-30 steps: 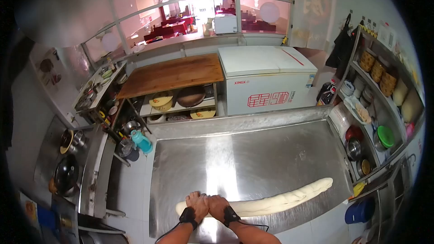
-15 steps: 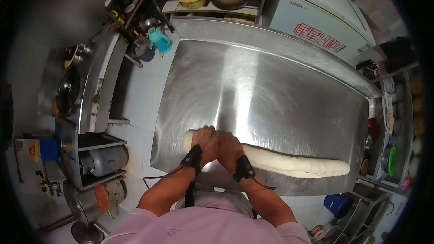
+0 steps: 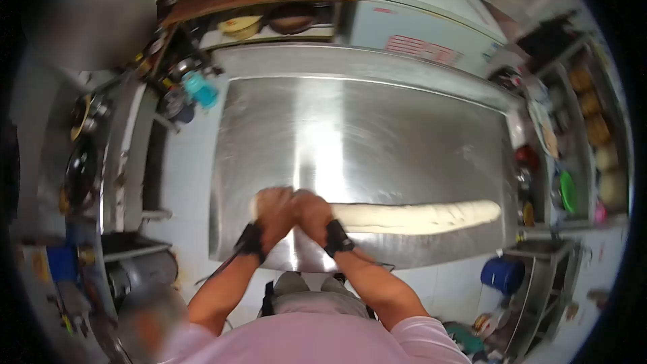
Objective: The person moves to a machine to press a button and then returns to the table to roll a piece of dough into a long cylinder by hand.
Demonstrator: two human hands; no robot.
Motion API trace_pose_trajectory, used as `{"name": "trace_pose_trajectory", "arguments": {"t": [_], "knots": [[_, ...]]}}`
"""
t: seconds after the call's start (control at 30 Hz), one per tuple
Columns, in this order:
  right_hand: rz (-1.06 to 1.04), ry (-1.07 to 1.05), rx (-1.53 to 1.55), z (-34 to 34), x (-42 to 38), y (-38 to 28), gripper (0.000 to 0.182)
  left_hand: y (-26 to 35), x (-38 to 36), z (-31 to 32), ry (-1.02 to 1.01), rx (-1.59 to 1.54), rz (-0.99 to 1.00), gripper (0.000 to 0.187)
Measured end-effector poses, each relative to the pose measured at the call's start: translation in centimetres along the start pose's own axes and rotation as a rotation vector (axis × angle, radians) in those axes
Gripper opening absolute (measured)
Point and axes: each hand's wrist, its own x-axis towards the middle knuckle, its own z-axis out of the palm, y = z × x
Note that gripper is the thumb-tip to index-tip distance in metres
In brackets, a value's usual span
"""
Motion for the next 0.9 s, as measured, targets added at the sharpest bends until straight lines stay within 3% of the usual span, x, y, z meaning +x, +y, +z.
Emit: {"name": "trace_pose_trajectory", "arguments": {"t": [0.03, 0.07, 0.13, 0.2, 0.23, 0.3, 0.43, 0.5, 0.6, 0.7, 0.77, 0.9], "knots": [[0.035, -0.021, 0.042, 0.4, -1.0, -0.7, 0.029, -0.5, -2.7, 0.8, 0.184, -0.056, 0.113, 0.036], [0.083, 0.011, 0.019, 0.7, -2.4, -1.7, 0.029, -0.4, -4.8, -0.4, 0.235, -0.181, 0.136, 0.031], [-0.079, 0.125, -0.159, 1.6, -4.8, -4.8, 0.039, 0.1, -7.8, -0.6, 0.252, -0.335, 0.194, 0.028], [-0.181, 0.181, -0.297, 2.0, -4.8, -5.2, 0.047, 0.4, -9.2, 1.3, 0.269, -0.233, -0.019, 0.035], [-0.162, 0.181, -0.304, 2.3, -3.5, -4.7, 0.047, -0.1, -8.3, 2.3, 0.26, -0.247, -0.006, 0.035], [0.041, -0.006, -0.295, 3.0, -0.8, -3.6, 0.045, -0.9, -5.6, 3.3, 0.113, -0.019, -0.227, 0.039], [0.13, -0.091, -0.351, 2.6, 3.4, -1.8, 0.022, -4.0, 0.9, 2.2, -0.039, -0.128, -0.249, 0.025], [0.184, -0.186, -0.289, 1.3, 4.7, -1.6, 0.017, -4.3, 2.7, 0.9, -0.04, -0.111, -0.193, 0.015], [0.279, -0.331, -0.235, 2.0, 5.7, -0.6, 0.018, -5.4, 4.2, 0.7, -0.249, -0.032, -0.035, 0.012], [0.306, -0.2, -0.115, 1.7, 6.1, 0.1, 0.028, -6.1, 5.2, 1.2, -0.229, -0.018, -0.049, 0.016], [0.281, -0.193, -0.079, 1.4, 6.6, 0.7, 0.034, -6.4, 5.2, 2.9, -0.081, -0.154, -0.19, 0.027], [0.374, -0.249, -0.108, 0.5, 7.5, 0.6, 0.034, -6.1, 5.0, 2.2, -0.074, -0.239, -0.247, 0.031]]}}
